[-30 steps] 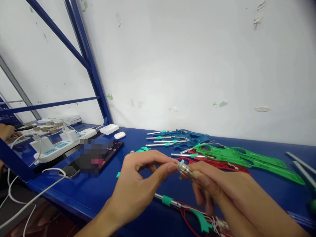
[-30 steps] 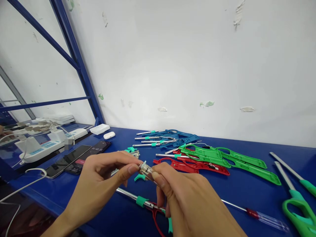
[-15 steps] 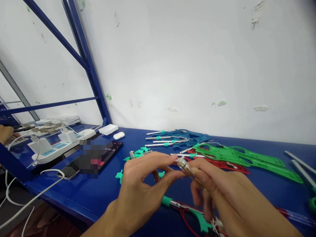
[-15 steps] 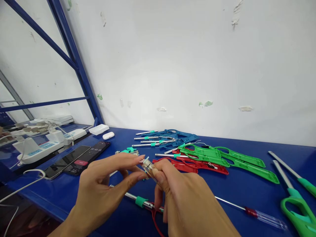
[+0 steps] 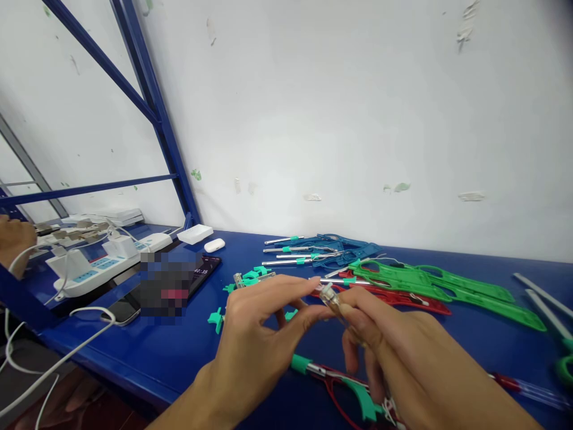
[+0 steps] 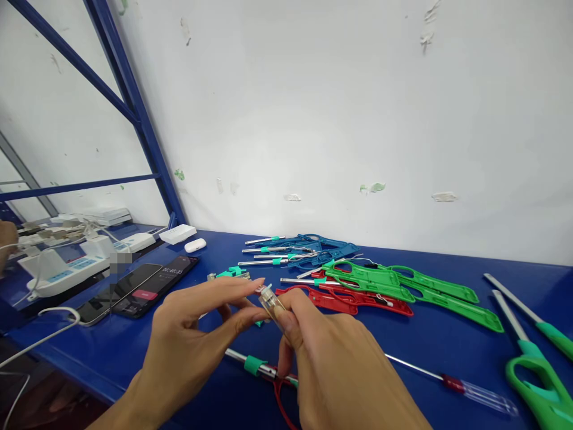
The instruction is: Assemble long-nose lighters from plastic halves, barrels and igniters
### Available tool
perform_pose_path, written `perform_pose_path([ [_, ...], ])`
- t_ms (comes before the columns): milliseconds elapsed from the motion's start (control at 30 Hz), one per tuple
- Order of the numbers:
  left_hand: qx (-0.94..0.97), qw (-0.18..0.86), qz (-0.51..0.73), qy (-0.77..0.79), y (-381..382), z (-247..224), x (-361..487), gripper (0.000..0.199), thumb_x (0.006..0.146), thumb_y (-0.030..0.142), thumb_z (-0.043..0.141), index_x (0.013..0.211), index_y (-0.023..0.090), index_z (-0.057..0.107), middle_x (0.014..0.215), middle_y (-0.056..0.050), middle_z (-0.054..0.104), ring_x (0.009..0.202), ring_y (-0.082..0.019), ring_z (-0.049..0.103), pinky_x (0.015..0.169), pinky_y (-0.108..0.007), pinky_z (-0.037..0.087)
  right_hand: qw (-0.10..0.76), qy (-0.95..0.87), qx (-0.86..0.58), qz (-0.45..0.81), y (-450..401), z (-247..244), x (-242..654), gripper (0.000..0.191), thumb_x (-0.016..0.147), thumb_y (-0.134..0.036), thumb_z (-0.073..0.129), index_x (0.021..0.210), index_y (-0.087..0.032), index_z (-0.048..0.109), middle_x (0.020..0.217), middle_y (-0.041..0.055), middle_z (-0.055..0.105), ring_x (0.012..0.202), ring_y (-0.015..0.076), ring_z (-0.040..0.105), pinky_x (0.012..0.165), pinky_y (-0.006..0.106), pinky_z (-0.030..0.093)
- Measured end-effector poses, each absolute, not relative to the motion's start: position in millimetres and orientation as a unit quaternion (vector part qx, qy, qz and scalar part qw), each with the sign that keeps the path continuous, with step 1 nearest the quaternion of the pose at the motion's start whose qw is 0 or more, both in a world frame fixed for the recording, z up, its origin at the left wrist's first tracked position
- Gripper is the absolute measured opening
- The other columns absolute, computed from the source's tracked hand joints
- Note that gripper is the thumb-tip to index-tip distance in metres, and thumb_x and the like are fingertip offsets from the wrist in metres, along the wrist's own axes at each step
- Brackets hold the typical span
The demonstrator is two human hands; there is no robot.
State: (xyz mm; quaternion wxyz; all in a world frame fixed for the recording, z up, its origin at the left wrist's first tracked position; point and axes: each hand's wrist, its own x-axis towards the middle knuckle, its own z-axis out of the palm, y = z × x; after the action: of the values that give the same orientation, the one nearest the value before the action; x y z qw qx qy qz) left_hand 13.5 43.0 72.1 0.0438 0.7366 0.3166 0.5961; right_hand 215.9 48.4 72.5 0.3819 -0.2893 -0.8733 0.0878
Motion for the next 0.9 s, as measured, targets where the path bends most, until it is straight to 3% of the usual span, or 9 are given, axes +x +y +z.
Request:
perform_pose_path([
  [167, 0.729, 0.065, 0.597, 0.330, 44, 69, 14, 0.023, 0.086, 0.014, 0.089, 0.108, 0.018, 0.084, 0.087, -0.003, 0.084, 0.064, -0.010, 0.074, 0.053, -0.014, 0.054, 0.391, -0.852, -0.326, 0.126, 50, 62, 216, 0.028, 0.087, -0.003, 0.040, 0.093, -0.026, 0.054, 0.055, -0.0079, 0.065, 0.036, 0.0118, 0.057, 0.037, 0.020, 0.041],
  [433, 0.715, 0.085, 0.607, 0.337, 43, 69, 16, 0.024, 0.083, 0.012, 0.091, 0.105, 0.019, 0.085, 0.090, -0.002, 0.084, 0.063, -0.009, 0.074, 0.053, -0.013, 0.054, 0.304, -0.848, -0.377, 0.216, 50, 69, 216, 0.024, 0.089, -0.013, 0.040, 0.097, -0.026, 0.057, 0.053, -0.0050, 0.063, 0.039, 0.0157, 0.059, 0.043, 0.024, 0.043],
  [533, 0.713, 0.091, 0.610, 0.335, 41, 69, 17, 0.024, 0.084, 0.012, 0.090, 0.106, 0.020, 0.085, 0.089, -0.001, 0.084, 0.063, -0.010, 0.074, 0.053, -0.013, 0.053, 0.290, -0.850, -0.385, 0.216, 47, 76, 217, 0.019, 0.083, -0.017, 0.045, 0.093, -0.027, 0.058, 0.054, -0.0044, 0.066, 0.038, 0.0159, 0.059, 0.042, 0.025, 0.042],
  [700, 0.711, 0.098, 0.613, 0.332, 41, 68, 18, 0.025, 0.083, 0.012, 0.090, 0.106, 0.021, 0.085, 0.090, -0.001, 0.084, 0.064, -0.010, 0.075, 0.052, -0.013, 0.052, 0.301, -0.844, -0.390, 0.211, 47, 82, 216, 0.020, 0.088, -0.018, 0.037, 0.086, -0.028, 0.055, 0.048, -0.0053, 0.062, 0.035, 0.0154, 0.058, 0.042, 0.025, 0.043],
  [900, 0.712, 0.106, 0.613, 0.324, 41, 67, 18, 0.028, 0.084, 0.013, 0.090, 0.110, 0.023, 0.085, 0.093, -0.001, 0.084, 0.064, -0.010, 0.075, 0.053, -0.014, 0.052, 0.318, -0.848, -0.386, 0.177, 47, 79, 216, 0.024, 0.090, -0.017, 0.037, 0.097, -0.025, 0.060, 0.054, -0.0049, 0.066, 0.037, 0.0152, 0.061, 0.041, 0.024, 0.045],
])
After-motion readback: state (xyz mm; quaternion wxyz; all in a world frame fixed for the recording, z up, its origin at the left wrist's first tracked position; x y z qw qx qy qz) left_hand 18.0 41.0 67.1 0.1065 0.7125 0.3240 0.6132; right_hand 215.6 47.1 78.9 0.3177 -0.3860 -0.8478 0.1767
